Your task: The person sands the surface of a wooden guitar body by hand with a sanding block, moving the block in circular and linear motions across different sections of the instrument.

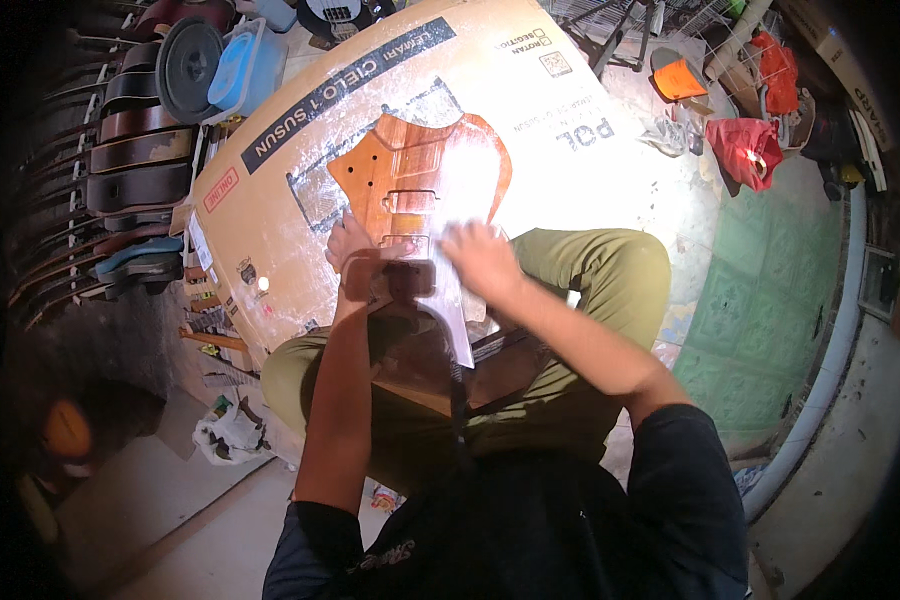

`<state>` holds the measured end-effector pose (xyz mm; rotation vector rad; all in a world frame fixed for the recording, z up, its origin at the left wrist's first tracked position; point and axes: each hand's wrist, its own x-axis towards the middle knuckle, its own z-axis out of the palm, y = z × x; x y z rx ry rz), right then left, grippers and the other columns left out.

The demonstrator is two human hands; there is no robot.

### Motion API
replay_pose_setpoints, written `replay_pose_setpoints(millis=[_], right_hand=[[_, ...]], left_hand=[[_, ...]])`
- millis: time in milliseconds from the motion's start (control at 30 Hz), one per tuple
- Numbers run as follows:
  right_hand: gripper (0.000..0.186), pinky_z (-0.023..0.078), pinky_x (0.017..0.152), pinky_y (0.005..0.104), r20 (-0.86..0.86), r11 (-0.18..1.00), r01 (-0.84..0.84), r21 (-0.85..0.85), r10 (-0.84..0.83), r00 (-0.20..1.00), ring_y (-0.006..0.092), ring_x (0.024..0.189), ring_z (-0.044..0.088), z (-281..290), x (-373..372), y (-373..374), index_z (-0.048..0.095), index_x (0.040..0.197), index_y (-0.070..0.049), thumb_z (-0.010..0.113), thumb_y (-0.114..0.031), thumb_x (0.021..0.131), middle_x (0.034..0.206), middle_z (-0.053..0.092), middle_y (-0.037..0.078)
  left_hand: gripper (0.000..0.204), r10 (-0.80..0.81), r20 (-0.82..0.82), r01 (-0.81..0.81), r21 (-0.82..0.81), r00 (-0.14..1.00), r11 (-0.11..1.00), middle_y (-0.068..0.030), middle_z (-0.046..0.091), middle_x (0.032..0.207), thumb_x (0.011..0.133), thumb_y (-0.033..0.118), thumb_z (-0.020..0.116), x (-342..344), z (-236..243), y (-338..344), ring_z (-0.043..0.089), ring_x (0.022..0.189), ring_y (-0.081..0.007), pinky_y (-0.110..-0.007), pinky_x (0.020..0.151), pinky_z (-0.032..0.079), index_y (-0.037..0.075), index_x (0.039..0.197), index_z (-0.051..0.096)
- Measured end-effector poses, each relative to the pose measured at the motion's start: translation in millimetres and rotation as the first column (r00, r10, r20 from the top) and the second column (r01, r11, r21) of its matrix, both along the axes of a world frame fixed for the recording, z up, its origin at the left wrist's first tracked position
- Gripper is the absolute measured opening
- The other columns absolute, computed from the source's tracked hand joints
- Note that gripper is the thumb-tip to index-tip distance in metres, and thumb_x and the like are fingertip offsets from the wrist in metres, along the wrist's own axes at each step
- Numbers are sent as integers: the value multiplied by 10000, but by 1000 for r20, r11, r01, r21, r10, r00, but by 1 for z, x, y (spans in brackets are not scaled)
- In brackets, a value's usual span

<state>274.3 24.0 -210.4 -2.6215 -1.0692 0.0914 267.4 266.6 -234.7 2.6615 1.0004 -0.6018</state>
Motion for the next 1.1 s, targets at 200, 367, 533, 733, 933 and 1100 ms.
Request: replay_pose_setpoints(millis=[200, 367, 533, 733, 933, 1100], right_hand=[[288, 493, 859, 532, -104, 946, 321, -40, -323, 941, 386, 1095, 594, 12, 52, 19, 634, 1196, -123, 553, -81, 923, 1204, 638, 134], [336, 518, 875, 491, -70, 999, -42, -34, 39, 997, 343, 1132, 592, -8, -30, 0, 635, 1245, -138, 584, -119, 914, 1338, 600, 98], [178, 471, 761, 536, -9, 907, 363, 214, -369, 929, 397, 947, 584, 11, 86, 6, 597, 1087, -75, 571, -112, 916, 1040, 619, 164], [350, 505, 882, 498, 54, 998, 37, -50, -35, 998, 328, 1070, 594, -5, -38, 14, 642, 1239, -127, 602, -128, 892, 1316, 605, 97], [250, 464, 816, 523, -9, 918, 320, 236, -327, 945, 367, 995, 577, 13, 84, 18, 626, 1129, -95, 593, -91, 881, 1108, 620, 153], [283, 476, 896, 489, 34, 997, 79, -14, -79, 996, 319, 1107, 580, -11, -34, 22, 635, 1144, -139, 622, -111, 863, 1261, 616, 84]], left_hand=[[1443, -3, 51, 3, -6, 999, 1000, -204, 437, 1505, 381, 604, 988, -9, -10, 6, 371, 1436, -412, -572, 1170, 291, 97, 1554, 319], [1463, 27, -2, -27, -68, 1000, 997, -224, 394, 1559, 371, 604, 986, -4, -5, 7, 329, 1468, -427, -610, 1179, 257, 96, 1565, 311], [1458, -11, 97, 16, -52, 995, 999, -234, 398, 1551, 377, 627, 977, -9, -8, 0, 326, 1467, -432, -610, 1178, 255, 87, 1561, 319], [1416, 0, 68, 2, -32, 998, 1000, -224, 406, 1548, 421, 615, 973, -12, -13, 4, 353, 1448, -439, -601, 1160, 281, 83, 1559, 321], [1218, -36, 89, 38, -15, 995, 999, -209, 428, 1535, 583, 540, 942, -10, -18, -4, 392, 1422, -418, -596, 1142, 301, 100, 1548, 344], [1156, -50, 169, 27, 137, 984, 990, -186, 469, 1458, 607, 502, 928, -17, -62, 19, 448, 1358, -399, -560, 1109, 352, 93, 1523, 356]])
